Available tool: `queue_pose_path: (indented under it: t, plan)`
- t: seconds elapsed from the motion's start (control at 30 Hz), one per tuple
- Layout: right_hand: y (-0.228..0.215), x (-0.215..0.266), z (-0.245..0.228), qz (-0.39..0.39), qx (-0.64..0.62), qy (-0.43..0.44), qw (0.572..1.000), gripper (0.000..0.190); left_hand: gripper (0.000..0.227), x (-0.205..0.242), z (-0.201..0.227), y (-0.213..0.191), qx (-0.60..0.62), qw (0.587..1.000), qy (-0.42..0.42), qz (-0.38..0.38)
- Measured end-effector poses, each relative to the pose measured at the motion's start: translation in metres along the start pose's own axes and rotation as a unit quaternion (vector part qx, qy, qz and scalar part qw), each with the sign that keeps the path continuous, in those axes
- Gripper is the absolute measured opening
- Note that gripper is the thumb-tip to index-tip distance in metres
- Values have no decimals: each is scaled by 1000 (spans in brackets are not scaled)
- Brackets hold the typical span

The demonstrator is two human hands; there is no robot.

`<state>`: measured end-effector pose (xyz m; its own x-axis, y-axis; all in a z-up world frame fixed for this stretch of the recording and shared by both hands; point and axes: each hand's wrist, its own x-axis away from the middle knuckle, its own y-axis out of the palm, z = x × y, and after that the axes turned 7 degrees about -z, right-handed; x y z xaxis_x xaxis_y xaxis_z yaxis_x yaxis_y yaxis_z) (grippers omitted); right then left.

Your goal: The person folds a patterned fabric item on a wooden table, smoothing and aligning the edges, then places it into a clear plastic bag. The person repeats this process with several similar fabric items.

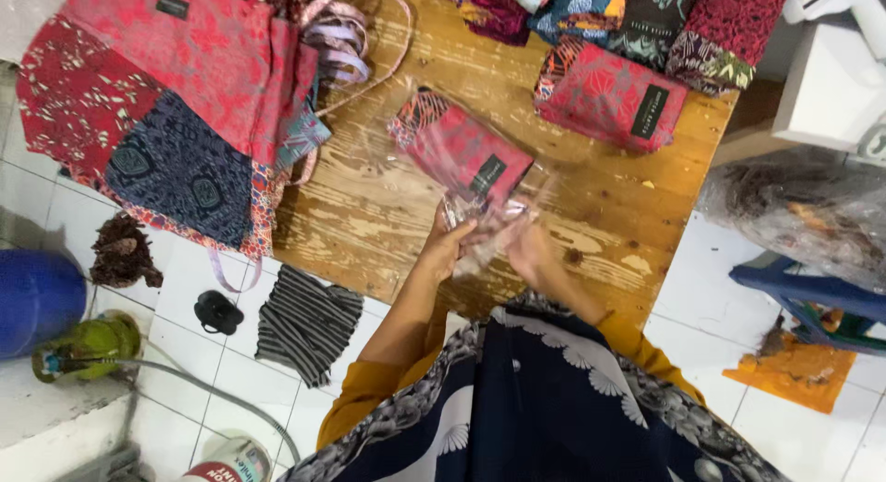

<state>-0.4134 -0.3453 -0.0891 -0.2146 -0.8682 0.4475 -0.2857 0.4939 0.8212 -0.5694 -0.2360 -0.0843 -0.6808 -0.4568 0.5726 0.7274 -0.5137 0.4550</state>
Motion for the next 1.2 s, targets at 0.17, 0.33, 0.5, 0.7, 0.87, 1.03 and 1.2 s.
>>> queue_pose_path:
  t: [0.17, 0.33, 0.5, 0.7, 0.87, 1.03, 1.2]
  plan:
    - [28, -5, -13, -55, -20, 127, 990, 82, 96, 12, -1, -12, -15, 999, -26, 40]
    - [29, 13, -20, -284, 333, -156, 885, 90, 89, 4, -16, -19, -8, 999, 42, 25]
    - [-17, -11, -7, -278, 246, -51, 927, 59, 82, 8, -25, -21, 72, 996, 39, 47]
    - [-79, -47, -135, 154, 326, -374, 855, 6, 64, 57, -17, -26, 140, 990, -19, 3]
    - [-75, -54, -237, 147, 756, -448, 454, 24, 42, 66, -48, -61, 86, 990, -46, 99]
    - [-73, -74, -245, 136, 898, -214, 361, 50, 55, 88, -69, -122, 151, 982, 70, 86]
    - [-105, -97, -251, 7, 835, -174, 522, 88, 88, 117, -81, -109, -98, 955, 194, 203]
